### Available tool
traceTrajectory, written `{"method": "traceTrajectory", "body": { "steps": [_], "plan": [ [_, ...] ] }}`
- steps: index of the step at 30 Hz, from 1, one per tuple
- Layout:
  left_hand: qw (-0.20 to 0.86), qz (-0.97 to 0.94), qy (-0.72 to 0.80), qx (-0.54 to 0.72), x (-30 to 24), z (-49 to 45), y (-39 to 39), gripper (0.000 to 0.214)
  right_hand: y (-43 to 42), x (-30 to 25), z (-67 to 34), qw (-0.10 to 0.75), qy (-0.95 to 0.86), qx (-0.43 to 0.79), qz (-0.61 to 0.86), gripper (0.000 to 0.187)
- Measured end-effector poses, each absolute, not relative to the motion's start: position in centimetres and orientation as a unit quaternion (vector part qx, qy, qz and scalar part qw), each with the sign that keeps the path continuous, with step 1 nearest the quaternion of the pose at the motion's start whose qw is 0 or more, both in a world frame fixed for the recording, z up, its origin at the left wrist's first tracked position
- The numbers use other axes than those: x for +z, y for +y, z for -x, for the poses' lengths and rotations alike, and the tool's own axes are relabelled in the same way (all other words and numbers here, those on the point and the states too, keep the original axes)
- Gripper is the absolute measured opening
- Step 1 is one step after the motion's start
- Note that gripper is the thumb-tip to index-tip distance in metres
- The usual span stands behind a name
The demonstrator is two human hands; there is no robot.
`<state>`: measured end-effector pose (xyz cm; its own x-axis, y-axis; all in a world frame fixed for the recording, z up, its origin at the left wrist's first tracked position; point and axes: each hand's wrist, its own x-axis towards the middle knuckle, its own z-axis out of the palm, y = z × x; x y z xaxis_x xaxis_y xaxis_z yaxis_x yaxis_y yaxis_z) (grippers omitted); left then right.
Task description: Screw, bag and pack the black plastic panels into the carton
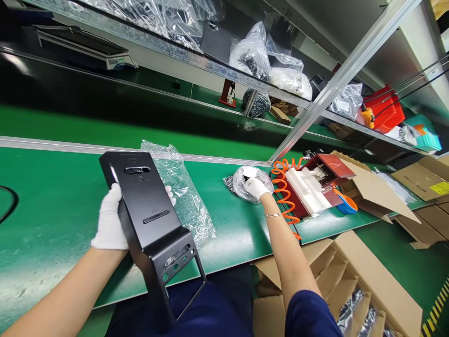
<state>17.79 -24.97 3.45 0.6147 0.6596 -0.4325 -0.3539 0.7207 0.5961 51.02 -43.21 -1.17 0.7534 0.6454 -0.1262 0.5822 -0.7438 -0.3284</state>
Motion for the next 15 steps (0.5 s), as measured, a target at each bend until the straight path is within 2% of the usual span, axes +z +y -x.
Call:
{"method": "traceTrajectory", "body": {
  "steps": [3, 6, 10, 15],
  "plan": [
    [0.868, -0.248, 0.329, 0.276, 3.1, -17.6, -25.1, 0.056, -43.1, -1.4, -51.1, 0.160, -0.308, 0.168, 0.923, 0.037],
    [0.869, -0.266, 0.314, 0.274, 2.9, -17.5, -25.2, 0.063, -43.0, -1.6, -51.4, 0.235, -0.274, 0.188, 0.913, 0.038],
    [0.869, -0.276, 0.302, 0.277, 2.9, -17.5, -25.3, 0.070, -43.9, -1.7, -52.0, 0.372, -0.216, 0.196, 0.881, 0.035],
    [0.859, -0.282, 0.297, 0.308, 3.5, -17.6, -25.6, 0.067, -46.4, -1.8, -52.3, 0.601, -0.150, 0.199, 0.759, 0.034]
  ]
}}
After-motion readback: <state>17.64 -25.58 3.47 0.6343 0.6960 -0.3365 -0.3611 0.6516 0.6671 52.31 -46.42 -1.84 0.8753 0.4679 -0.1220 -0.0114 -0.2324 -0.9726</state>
